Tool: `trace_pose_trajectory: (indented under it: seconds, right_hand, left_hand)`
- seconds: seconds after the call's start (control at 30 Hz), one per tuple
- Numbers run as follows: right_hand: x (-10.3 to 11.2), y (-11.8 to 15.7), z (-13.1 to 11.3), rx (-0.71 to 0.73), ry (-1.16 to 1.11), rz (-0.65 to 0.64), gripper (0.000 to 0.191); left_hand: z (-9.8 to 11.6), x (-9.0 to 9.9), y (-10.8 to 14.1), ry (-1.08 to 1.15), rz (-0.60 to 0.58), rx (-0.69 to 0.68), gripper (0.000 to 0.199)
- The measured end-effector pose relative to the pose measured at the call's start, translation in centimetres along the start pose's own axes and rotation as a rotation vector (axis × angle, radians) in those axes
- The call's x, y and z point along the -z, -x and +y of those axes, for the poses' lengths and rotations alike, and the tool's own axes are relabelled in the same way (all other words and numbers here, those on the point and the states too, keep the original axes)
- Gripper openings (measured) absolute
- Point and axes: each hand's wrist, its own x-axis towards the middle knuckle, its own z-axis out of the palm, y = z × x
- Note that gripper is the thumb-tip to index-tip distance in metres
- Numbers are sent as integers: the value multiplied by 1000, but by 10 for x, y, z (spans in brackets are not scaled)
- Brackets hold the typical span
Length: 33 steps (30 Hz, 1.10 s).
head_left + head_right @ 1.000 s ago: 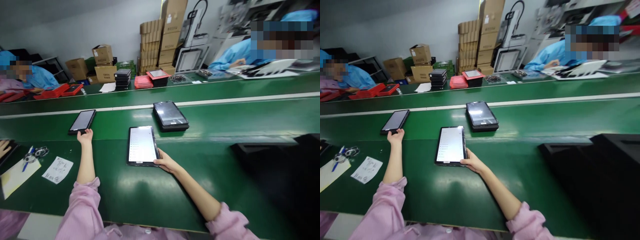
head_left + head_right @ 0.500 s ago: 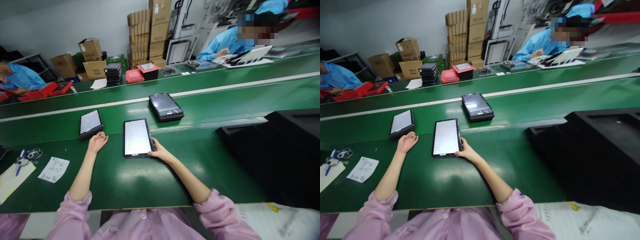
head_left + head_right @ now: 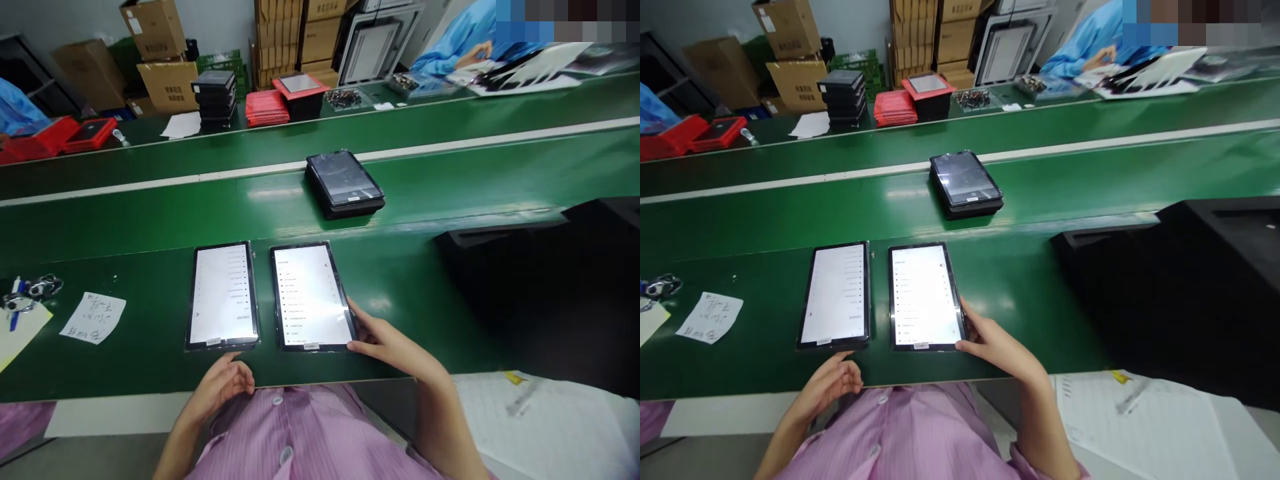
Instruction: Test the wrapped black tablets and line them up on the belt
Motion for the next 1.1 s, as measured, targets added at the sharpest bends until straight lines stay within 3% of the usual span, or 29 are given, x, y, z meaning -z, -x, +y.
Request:
trace_pose_trajectory:
  seconds: [0.03,0.1,0.17,0.2,0.27,0.33,0.4,0.47,0.53,0.6,0.77,0.87,0.97,1.1]
  right_hand:
    - [7,8,-4,-39,136,33,72]
    - [19,19,-16,-105,399,236,54]
    - [24,17,-34,-95,585,476,48]
    - [22,12,-46,-34,632,538,47]
    - [8,-5,-70,190,653,511,42]
    - [-16,-26,-91,398,635,383,38]
    - [-40,-43,-104,479,646,292,37]
    - [-55,-52,-106,468,653,264,38]
    - [-55,-50,-99,424,649,283,32]
    - [-42,-37,-83,390,654,335,25]
    - [2,14,-29,299,610,564,29]
    - [9,31,-9,253,572,669,32]
    - [-2,22,-15,252,583,681,33]
    - [-31,-11,-53,312,656,505,32]
  left_hand:
    - [0,1,8,-100,4,17,51]
    - [8,3,23,-385,7,16,47]
    - [21,5,35,-701,58,-83,37]
    - [28,5,38,-839,112,-184,34]
    - [45,0,32,-1084,252,-465,29]
    - [63,-11,12,-1324,368,-725,29]
    - [79,-24,-16,-1546,397,-839,38]
    - [92,-34,-43,-1672,352,-847,47]
    - [101,-35,-58,-1707,310,-820,48]
    - [105,-22,-58,-1690,345,-800,45]
    - [98,38,-17,-1588,757,-822,56]
    - [84,60,4,-1478,899,-819,56]
    - [70,63,9,-1395,904,-806,53]
    - [67,52,-1,-1362,846,-823,52]
